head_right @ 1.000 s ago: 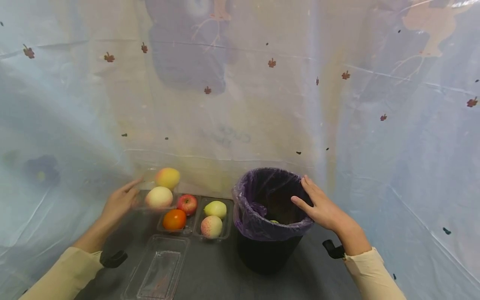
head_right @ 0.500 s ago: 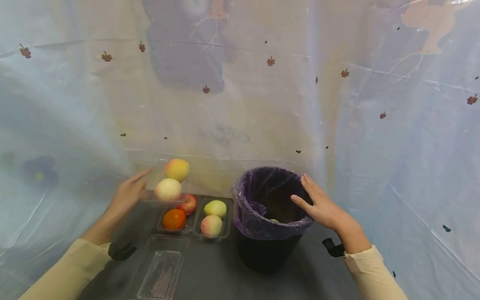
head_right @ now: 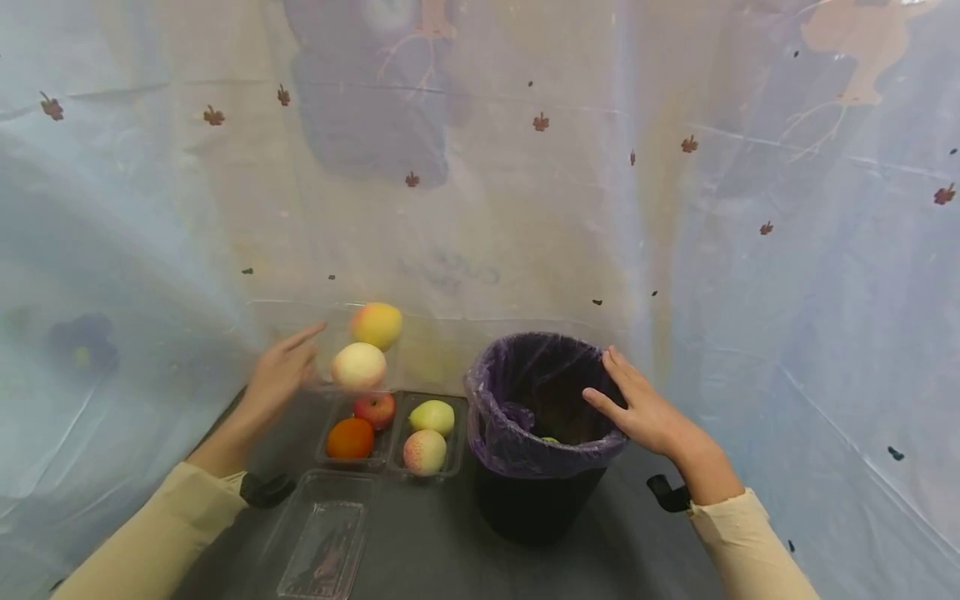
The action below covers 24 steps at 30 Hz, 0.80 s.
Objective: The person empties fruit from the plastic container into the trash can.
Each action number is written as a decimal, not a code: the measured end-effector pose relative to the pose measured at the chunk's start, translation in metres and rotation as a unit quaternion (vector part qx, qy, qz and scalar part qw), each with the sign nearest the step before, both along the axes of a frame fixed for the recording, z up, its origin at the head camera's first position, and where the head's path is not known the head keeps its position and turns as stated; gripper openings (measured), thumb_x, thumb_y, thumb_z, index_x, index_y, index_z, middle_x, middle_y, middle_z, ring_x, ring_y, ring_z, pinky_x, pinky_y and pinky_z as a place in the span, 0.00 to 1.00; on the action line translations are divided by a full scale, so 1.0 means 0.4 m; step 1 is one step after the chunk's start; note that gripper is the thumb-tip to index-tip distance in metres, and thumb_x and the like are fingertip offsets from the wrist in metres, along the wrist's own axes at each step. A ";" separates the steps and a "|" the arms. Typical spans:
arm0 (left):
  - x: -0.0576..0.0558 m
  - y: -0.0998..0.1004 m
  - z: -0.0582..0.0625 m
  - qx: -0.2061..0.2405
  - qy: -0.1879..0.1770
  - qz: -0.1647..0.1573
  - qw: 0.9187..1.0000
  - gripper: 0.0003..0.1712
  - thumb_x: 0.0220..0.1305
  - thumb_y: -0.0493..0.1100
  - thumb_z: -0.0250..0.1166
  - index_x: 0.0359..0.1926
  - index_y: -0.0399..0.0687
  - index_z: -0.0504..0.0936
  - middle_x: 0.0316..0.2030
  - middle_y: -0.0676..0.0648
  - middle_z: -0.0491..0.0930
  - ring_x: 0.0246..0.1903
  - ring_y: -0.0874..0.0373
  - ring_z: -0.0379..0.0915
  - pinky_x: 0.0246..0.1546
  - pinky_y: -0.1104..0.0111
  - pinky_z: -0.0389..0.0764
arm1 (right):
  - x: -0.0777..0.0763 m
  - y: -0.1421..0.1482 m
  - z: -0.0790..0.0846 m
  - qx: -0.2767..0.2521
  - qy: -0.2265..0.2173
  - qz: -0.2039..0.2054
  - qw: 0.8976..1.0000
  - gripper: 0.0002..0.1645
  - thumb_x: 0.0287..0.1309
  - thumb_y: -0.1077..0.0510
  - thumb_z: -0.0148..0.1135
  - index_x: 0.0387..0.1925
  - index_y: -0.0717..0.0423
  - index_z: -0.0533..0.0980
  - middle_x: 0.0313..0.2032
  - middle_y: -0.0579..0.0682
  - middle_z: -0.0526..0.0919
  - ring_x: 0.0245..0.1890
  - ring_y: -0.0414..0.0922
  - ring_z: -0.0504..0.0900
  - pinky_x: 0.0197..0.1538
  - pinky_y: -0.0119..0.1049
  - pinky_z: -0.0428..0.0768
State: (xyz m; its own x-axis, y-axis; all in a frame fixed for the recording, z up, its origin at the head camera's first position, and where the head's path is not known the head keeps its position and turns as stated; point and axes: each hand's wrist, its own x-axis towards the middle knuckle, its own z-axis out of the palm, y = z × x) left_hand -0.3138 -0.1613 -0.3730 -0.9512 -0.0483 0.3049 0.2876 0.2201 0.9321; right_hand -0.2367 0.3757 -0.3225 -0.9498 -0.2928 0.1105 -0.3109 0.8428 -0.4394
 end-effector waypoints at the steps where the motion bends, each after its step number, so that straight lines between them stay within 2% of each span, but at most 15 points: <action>1: 0.001 0.005 0.005 0.001 0.000 -0.002 1.000 0.29 0.82 0.44 0.52 0.79 0.48 0.71 0.17 0.56 0.68 0.19 0.62 0.65 0.24 0.70 0.73 | 0.000 0.000 0.002 0.000 -0.001 0.000 1.000 0.53 0.80 0.38 0.54 0.87 0.60 0.42 0.86 0.63 0.36 0.83 0.71 0.39 0.74 0.79 0.46; 14: 0.002 0.068 0.057 0.025 0.006 -0.016 1.000 0.29 0.81 0.40 0.54 0.78 0.47 0.73 0.16 0.55 0.68 0.20 0.61 0.66 0.27 0.70 0.76 | 0.002 0.002 -0.001 0.000 0.008 0.004 1.000 0.53 0.80 0.39 0.55 0.87 0.60 0.43 0.85 0.65 0.38 0.83 0.72 0.40 0.74 0.78 0.46; 19: -0.006 0.095 0.075 0.050 0.019 -0.026 0.998 0.28 0.80 0.39 0.54 0.78 0.45 0.73 0.15 0.56 0.67 0.17 0.63 0.63 0.23 0.72 0.71 | 0.001 0.001 -0.002 0.001 0.008 0.004 1.000 0.53 0.80 0.39 0.55 0.87 0.61 0.43 0.85 0.65 0.38 0.83 0.72 0.40 0.74 0.79 0.46; 24: -0.017 0.118 0.084 0.056 0.037 -0.033 0.997 0.28 0.80 0.37 0.53 0.77 0.43 0.73 0.12 0.58 0.67 0.13 0.65 0.59 0.18 0.73 0.62 | 0.001 0.001 -0.001 -0.002 0.009 0.005 1.000 0.52 0.80 0.39 0.54 0.87 0.60 0.42 0.85 0.65 0.38 0.83 0.72 0.40 0.74 0.79 0.46</action>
